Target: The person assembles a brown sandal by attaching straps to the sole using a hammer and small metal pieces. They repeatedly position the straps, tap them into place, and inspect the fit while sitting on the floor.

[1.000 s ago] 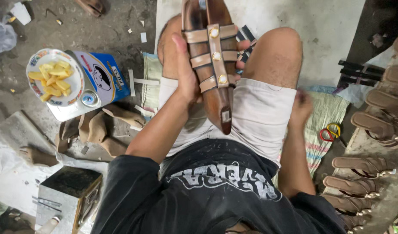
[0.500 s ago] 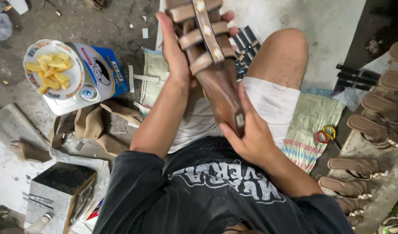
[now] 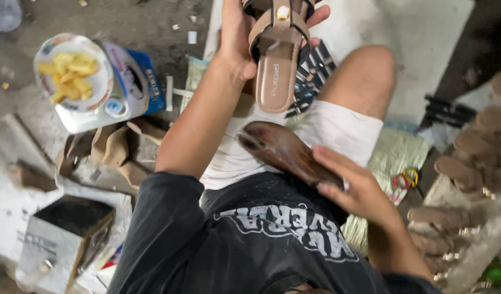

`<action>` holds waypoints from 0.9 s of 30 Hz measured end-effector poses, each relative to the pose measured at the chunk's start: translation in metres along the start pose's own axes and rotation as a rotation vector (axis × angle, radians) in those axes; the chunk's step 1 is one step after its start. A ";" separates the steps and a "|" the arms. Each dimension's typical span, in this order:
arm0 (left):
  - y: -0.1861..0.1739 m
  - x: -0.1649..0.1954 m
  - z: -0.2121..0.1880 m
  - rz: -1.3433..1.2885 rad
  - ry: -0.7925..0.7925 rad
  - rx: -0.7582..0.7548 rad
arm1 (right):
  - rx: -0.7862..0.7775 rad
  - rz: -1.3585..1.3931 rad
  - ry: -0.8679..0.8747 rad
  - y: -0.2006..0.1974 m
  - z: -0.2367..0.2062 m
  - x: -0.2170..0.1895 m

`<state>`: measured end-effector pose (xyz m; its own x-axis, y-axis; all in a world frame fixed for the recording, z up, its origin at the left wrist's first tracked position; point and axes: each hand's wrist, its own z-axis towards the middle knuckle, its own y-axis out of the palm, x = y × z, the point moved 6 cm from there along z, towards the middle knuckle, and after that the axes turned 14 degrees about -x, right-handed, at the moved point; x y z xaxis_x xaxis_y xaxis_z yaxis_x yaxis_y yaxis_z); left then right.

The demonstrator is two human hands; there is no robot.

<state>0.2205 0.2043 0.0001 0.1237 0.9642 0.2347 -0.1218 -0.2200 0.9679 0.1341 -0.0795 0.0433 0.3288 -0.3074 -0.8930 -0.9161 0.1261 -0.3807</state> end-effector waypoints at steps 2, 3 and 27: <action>0.016 -0.025 0.011 0.043 -0.069 -0.060 | 0.142 0.410 0.034 -0.005 0.008 0.009; 0.024 -0.037 0.015 0.066 -0.101 -0.089 | 0.161 0.580 -0.004 -0.003 0.014 0.011; 0.060 -0.126 0.028 0.372 -0.387 -0.186 | 0.519 0.934 -0.301 0.015 0.005 0.022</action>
<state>0.2256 0.0651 0.0309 0.3868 0.6945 0.6067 -0.3929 -0.4710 0.7898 0.1286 -0.0797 0.0166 -0.3339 0.3468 -0.8765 -0.6487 0.5901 0.4806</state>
